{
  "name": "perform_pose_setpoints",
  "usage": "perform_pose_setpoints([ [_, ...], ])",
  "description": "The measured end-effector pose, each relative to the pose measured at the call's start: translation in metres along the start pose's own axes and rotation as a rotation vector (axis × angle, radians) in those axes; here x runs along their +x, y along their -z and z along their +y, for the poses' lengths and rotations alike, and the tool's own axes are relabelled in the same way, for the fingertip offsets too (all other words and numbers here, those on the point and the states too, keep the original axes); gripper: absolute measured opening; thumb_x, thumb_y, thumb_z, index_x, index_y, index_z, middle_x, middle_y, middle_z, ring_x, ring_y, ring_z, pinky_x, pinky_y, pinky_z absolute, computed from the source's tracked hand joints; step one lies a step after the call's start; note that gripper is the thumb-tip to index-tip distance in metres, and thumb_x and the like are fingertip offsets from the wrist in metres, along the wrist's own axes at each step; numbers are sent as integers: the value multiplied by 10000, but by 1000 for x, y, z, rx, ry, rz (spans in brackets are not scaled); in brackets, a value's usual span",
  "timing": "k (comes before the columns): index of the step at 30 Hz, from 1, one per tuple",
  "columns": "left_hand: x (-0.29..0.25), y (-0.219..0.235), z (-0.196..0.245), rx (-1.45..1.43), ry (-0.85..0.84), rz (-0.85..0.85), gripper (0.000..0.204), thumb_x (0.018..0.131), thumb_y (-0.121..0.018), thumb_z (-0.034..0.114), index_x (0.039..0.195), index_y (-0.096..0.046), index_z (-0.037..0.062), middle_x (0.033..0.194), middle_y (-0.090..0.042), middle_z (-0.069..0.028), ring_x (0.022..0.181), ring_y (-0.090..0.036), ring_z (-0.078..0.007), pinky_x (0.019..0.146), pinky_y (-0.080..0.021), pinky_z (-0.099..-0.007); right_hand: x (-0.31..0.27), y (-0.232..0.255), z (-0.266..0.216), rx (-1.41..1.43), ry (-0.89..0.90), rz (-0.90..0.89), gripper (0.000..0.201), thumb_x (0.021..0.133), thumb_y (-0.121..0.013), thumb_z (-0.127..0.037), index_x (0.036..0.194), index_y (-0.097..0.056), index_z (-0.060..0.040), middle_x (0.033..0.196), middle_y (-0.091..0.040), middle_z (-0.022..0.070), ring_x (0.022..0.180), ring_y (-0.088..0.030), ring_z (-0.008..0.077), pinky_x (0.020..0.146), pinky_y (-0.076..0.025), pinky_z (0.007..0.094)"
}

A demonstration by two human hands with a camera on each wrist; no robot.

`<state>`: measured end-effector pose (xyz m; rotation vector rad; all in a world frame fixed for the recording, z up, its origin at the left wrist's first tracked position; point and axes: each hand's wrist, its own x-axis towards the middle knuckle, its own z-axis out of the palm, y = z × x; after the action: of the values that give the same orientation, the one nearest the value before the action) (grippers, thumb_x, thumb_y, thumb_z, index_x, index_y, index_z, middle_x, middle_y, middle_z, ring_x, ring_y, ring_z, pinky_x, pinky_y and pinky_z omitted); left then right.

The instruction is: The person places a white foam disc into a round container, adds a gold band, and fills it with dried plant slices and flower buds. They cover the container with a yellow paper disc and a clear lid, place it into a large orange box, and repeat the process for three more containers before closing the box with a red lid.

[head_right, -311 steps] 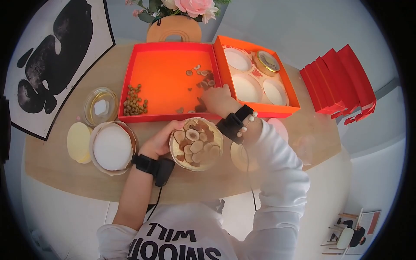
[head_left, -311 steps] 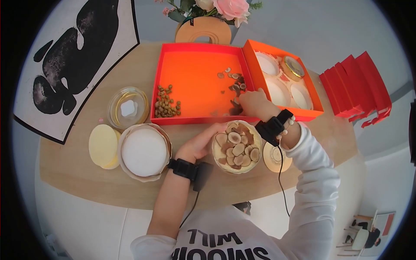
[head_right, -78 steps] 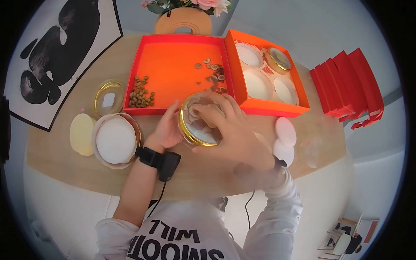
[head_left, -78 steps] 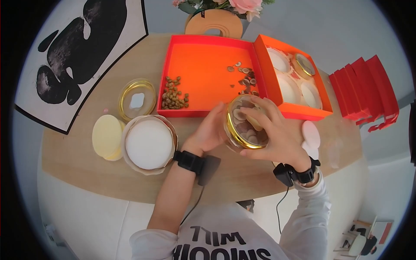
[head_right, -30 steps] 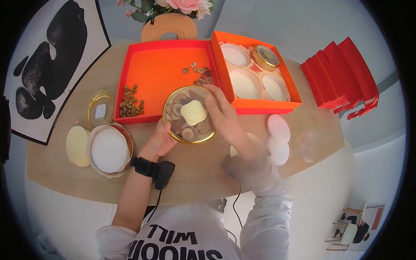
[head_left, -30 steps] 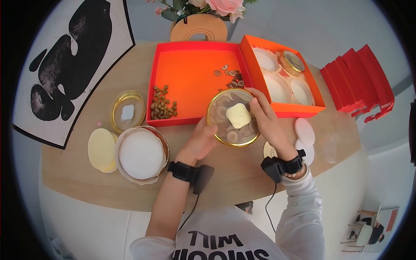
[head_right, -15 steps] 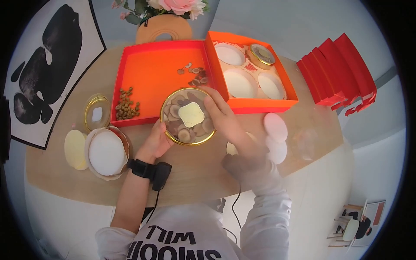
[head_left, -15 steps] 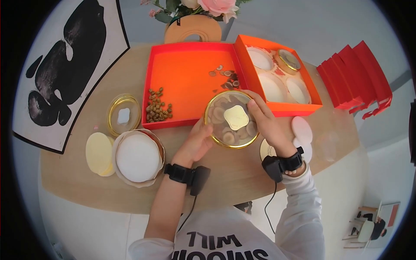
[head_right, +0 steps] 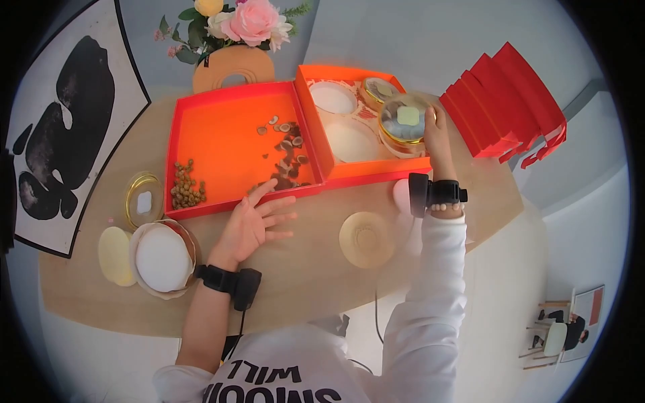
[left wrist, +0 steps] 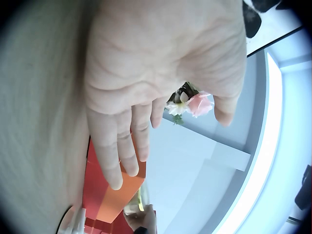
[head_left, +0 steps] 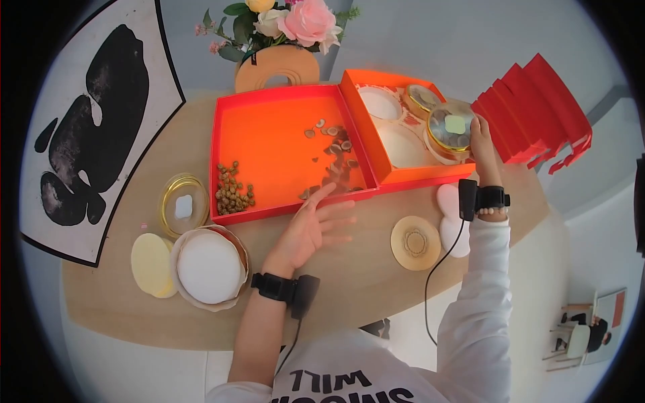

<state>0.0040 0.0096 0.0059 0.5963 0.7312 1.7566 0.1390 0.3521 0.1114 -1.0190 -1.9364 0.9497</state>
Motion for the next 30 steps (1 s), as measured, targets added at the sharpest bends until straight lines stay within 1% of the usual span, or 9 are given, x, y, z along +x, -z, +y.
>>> perform_pose_setpoints([
  [3,0,1,1,-50,5,15,706,835,-352,562,1359,-174,123,1288,-356,-226,1104,-455,-332,851,-428,-480,29,1,47,-131,11,51,436,897,-350,-367,1180,-411,-41,1101,-507,157,999,-513,245,742,-450,305],
  [5,0,1,2,-67,11,27,687,844,-336,548,1357,-180,118,1282,-363,-227,1101,-457,-333,851,-426,-480,54,-3,85,-229,10,62,429,897,-335,-381,1176,-423,-68,975,-532,147,627,-522,202,470,-420,287],
  [7,0,1,1,-64,20,45,676,847,-316,545,1356,-188,119,1276,-368,-226,1102,-456,-335,852,-421,-486,56,-5,83,-334,-30,48,430,893,-333,-393,1160,-439,-73,910,-553,157,482,-548,206,367,-425,297],
  [9,1,1,1,-77,28,47,668,849,-304,542,1354,-196,119,1273,-372,-225,1103,-454,-338,854,-416,-493,56,-1,79,-449,-107,6,439,887,-344,-402,1133,-458,-56,907,-572,187,564,-590,259,436,-465,335],
  [12,1,2,1,-107,36,42,664,848,-298,542,1351,-208,119,1271,-373,-222,1104,-450,-340,854,-411,-501,46,3,77,-1102,11,11,484,876,-345,-395,1118,-461,8,1045,-526,285,961,-525,396,813,-428,425],
  [21,1,2,1,-120,44,52,660,848,-290,541,1348,-217,115,1267,-374,-226,1102,-451,-343,848,-413,-508,35,-6,58,-924,25,-118,401,901,-301,-307,1047,-487,16,1010,-539,281,989,-509,399,835,-403,476],
  [24,0,1,1,-126,45,45,653,852,-284,534,1347,-217,113,1266,-372,-230,1101,-452,-345,845,-414,-510,60,-3,83,-1292,226,-286,505,880,-323,-405,1093,-476,27,1097,-509,263,1061,-478,375,866,-394,459],
  [27,1,3,0,-144,43,37,646,857,-279,527,1347,-215,111,1266,-371,-233,1101,-452,-348,843,-416,-513,36,-17,45,-1040,-92,-139,673,825,-358,-538,1156,-445,42,1184,-461,241,1127,-435,356,908,-372,431],
  [30,1,4,0,-155,38,37,644,859,-278,522,1347,-213,108,1267,-369,-235,1101,-452,-350,839,-420,-515,42,-18,49,-996,-165,-202,822,767,-349,-644,1216,-395,42,1250,-406,229,1158,-402,364,955,-319,439],
])
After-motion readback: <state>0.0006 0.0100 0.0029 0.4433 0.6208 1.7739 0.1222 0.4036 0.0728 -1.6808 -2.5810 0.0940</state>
